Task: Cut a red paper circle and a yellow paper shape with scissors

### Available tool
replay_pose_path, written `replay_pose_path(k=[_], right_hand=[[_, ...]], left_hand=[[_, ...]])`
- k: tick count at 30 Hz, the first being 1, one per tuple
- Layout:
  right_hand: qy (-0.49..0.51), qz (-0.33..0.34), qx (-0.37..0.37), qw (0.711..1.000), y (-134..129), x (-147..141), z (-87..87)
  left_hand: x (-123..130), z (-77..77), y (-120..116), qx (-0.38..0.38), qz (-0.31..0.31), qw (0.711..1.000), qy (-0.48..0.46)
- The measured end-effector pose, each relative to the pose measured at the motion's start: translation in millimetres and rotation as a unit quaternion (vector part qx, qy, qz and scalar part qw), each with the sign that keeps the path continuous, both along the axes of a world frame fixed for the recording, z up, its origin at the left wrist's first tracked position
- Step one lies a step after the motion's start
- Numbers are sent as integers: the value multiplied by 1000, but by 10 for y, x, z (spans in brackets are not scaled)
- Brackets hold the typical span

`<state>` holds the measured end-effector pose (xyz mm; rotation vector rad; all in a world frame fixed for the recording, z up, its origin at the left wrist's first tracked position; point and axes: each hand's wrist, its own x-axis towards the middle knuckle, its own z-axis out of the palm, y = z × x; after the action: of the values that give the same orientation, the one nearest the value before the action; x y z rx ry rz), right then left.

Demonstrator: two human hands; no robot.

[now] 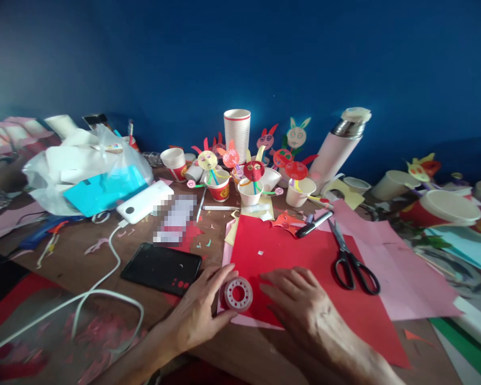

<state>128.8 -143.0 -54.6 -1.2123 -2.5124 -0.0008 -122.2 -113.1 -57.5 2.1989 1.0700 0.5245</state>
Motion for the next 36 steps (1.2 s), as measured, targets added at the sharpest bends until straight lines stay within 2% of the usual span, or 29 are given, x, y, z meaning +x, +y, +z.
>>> replay_pose_path(k=[1,5,12,18,23,28,32,36], right_hand=[[11,14,-13,1000,-31,-80,-24],[73,-21,-73,994,-85,-283,-145],[113,-67,-130,983,-40,-318,-190],[112,-106,-138,978,-5,-387,-150],[111,-97,-133,980,-2,-385,-145],[114,-103,-131,979,-8,-389,-170],[126,-103,-132,978,-10,-414,-144],[132,-101,-135,977,-5,-415,-155]], left_hand=[[-4,-5,1,0,0,1000,4],[-14,-43,-2,-3,1,1000,10],[-12,-51,0,5,1,1000,12],[-15,-16,-8,16,-4,1000,-1],[-7,6,0,28,-6,1000,1],[-59,69,2,65,-44,997,19],[-109,201,-121,123,-26,992,23],[-62,242,-306,143,-74,985,64]])
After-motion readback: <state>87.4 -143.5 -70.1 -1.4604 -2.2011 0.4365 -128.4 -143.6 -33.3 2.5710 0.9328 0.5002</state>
